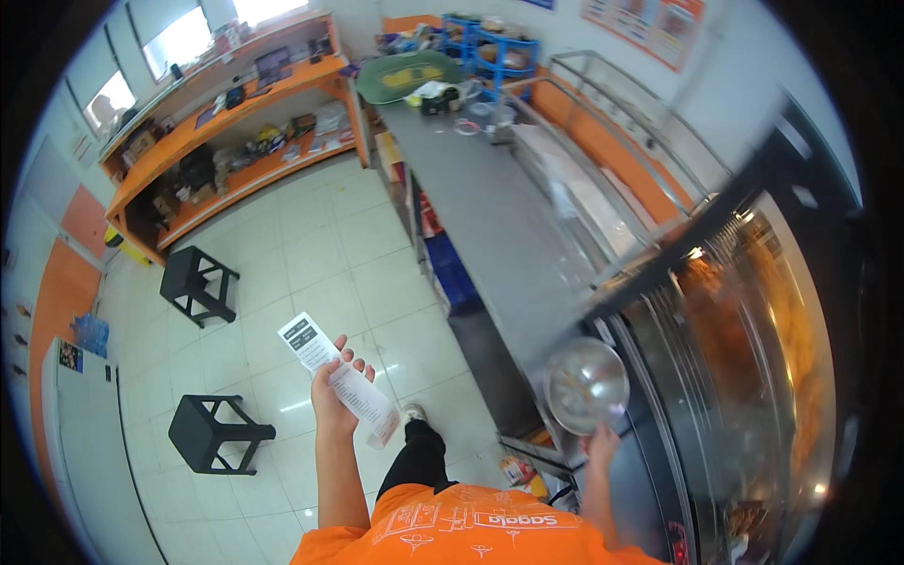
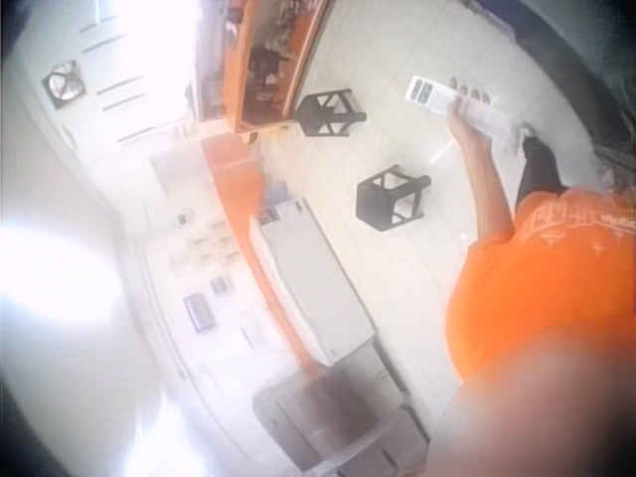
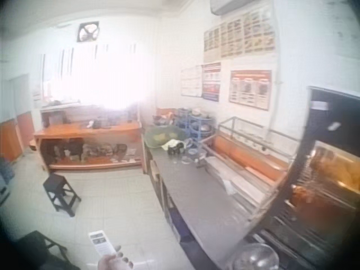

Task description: The person assembles food orders by reading a printed receipt, cutting fried chicken on a cutting board, and placing chicken, rice, and buns into takeaway boxes. They repeatedly check the receipt, retrieve items from a heated display and a cooler, and pack multiple orders into boxes on the counter.

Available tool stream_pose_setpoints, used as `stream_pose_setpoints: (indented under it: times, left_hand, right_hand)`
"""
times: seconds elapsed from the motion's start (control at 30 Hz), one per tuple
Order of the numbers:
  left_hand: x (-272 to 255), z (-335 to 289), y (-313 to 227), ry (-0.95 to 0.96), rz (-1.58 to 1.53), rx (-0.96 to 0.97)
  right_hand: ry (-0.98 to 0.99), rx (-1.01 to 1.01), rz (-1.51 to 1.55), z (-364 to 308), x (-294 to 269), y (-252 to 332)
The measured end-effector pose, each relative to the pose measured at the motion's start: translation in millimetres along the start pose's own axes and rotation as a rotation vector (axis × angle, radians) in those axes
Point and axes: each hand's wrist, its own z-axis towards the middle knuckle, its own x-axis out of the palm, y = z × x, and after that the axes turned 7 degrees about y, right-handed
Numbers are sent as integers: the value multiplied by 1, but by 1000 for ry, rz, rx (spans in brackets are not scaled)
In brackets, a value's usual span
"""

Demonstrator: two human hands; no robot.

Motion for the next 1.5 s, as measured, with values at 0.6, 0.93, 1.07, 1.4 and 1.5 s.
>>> stream_pose_setpoints:
  times: [0.6,0.93,1.07,1.4,1.5]
  left_hand:
    - [15,531,-187,7,-160,-93]
    - [56,928,-323,-152,-252,43]
    - [71,1140,-322,-56,-75,-70]
    - [149,1493,-232,62,689,-271]
    - [156,1513,-220,67,982,-66]
  right_hand:
    - [794,-438,-708,115,591,364]
    - [919,-1164,-560,257,1132,594]
    - [717,-1291,-801,365,1351,647]
    - [639,-691,-1007,468,1494,712]
    - [461,-980,-816,448,1469,757]
